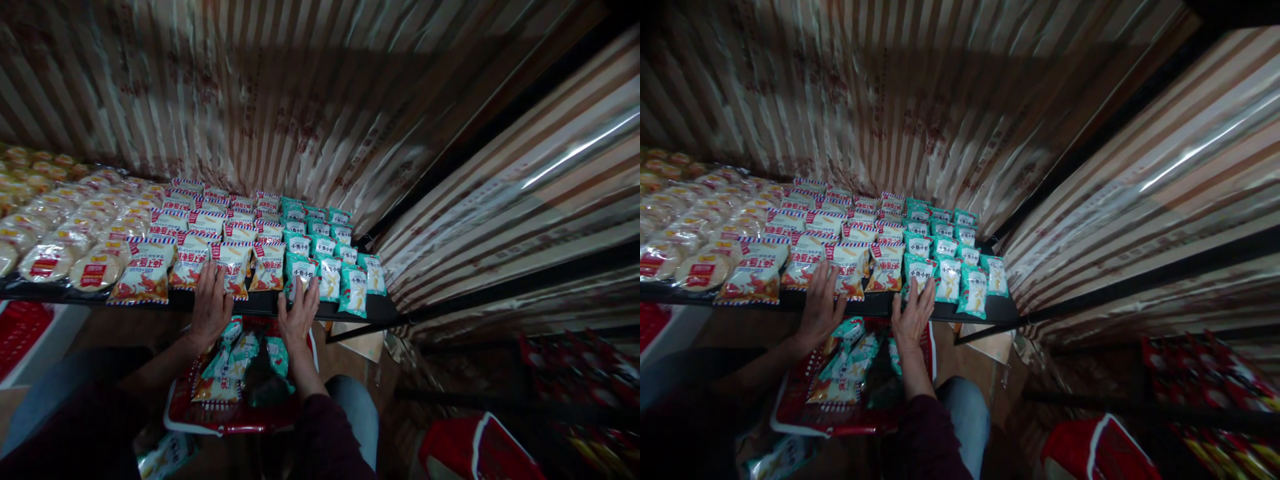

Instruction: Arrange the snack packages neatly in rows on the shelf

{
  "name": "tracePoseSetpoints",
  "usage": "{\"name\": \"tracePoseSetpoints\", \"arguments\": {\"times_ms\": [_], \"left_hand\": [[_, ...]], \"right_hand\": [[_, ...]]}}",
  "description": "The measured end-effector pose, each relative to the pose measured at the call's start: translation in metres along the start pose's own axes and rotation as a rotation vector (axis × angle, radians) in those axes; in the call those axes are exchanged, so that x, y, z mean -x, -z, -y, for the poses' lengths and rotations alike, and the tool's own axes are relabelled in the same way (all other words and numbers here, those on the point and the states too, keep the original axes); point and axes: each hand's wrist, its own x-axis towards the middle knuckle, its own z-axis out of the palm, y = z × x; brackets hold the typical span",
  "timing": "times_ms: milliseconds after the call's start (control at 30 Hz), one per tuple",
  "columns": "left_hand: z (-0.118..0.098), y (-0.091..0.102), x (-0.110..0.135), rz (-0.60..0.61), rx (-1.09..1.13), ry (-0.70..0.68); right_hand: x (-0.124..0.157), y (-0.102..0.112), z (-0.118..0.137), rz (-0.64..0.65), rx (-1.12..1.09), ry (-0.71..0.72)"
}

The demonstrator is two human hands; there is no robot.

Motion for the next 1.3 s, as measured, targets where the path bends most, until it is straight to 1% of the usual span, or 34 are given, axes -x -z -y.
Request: {"name": "tracePoseSetpoints", "arguments": {"times_ms": [100,233,333,433,533,667,733,833,1100,1300], "left_hand": [[-0.002,0.000,-0.001,-0.015,-0.012,-0.011],[-0.005,0.002,-0.003,-0.025,-0.032,-0.045],[-0.011,0.005,-0.003,-0.017,-0.046,-0.105],[-0.022,0.006,-0.001,0.062,-0.039,-0.210],[-0.034,0.002,0.001,0.153,-0.043,-0.260],[-0.042,-0.009,0.000,0.208,-0.106,-0.212],[-0.042,-0.014,0.000,0.227,-0.134,-0.177],[-0.040,-0.018,-0.001,0.249,-0.153,-0.169],[-0.035,-0.021,-0.003,0.268,-0.165,-0.189],[-0.034,-0.021,-0.003,0.250,-0.115,-0.199]], "right_hand": [[0.001,-0.004,-0.003,0.007,-0.022,-0.001],[-0.003,-0.009,-0.008,-0.022,-0.061,0.003],[-0.006,-0.012,-0.009,-0.030,-0.073,-0.029],[-0.005,-0.013,-0.008,-0.032,-0.065,-0.057],[-0.002,-0.013,-0.008,-0.037,-0.057,-0.042],[0.003,-0.009,-0.013,-0.043,-0.037,-0.009],[0.005,-0.007,-0.015,-0.029,-0.041,-0.005],[0.007,-0.006,-0.018,-0.003,-0.052,0.000],[0.002,-0.010,-0.023,-0.030,-0.083,0.004],[-0.001,-0.010,-0.026,-0.026,-0.105,0.009]]}}
